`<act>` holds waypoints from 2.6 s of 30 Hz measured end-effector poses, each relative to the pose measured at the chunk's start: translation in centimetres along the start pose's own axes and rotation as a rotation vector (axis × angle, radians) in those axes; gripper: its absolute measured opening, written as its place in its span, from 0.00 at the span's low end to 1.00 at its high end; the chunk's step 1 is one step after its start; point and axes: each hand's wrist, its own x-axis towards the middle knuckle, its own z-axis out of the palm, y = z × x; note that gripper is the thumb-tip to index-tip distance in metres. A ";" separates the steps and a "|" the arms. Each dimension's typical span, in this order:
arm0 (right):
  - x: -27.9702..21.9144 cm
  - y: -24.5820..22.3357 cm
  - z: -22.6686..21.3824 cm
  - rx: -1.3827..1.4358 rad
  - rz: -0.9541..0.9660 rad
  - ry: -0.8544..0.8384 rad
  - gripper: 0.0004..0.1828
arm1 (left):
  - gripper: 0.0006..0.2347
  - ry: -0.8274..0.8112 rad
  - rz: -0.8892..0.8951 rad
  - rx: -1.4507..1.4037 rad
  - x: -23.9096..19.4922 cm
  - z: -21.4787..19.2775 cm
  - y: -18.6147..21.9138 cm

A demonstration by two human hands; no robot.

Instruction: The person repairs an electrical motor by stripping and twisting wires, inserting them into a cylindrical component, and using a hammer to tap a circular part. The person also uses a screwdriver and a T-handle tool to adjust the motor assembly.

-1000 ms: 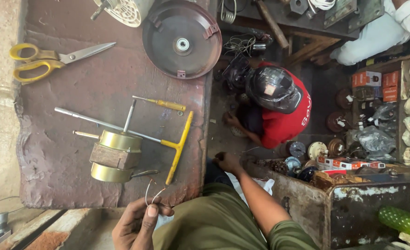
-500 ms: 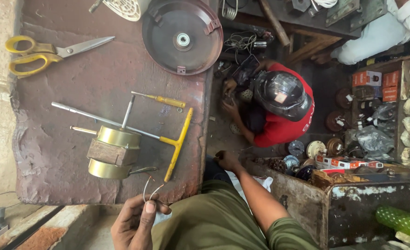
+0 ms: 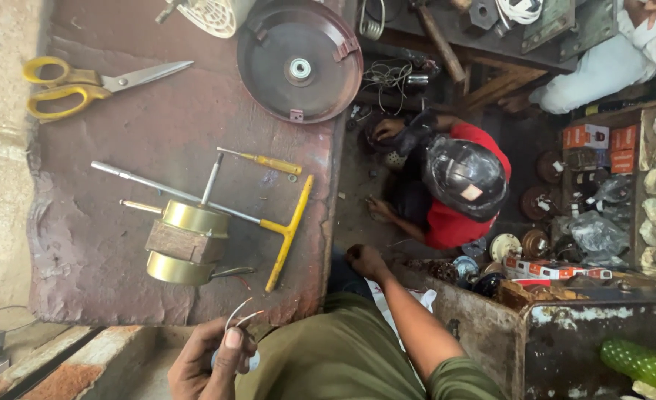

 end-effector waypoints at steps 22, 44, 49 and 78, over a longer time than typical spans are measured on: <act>-2.4 4.1 0.1 -0.005 0.016 0.022 0.21 | 0.11 -0.019 0.100 -0.222 -0.8 -1.6 -2.3; -0.8 3.0 -0.2 0.088 -0.037 0.028 0.21 | 0.11 0.028 0.028 -0.231 -1.0 -0.8 -2.0; -1.3 2.3 0.8 0.080 -0.074 0.054 0.18 | 0.11 0.014 0.048 -0.195 -0.7 -1.1 -1.7; -2.0 0.8 0.2 0.058 -0.021 0.026 0.18 | 0.11 -0.021 0.043 -0.199 0.2 -1.7 -1.2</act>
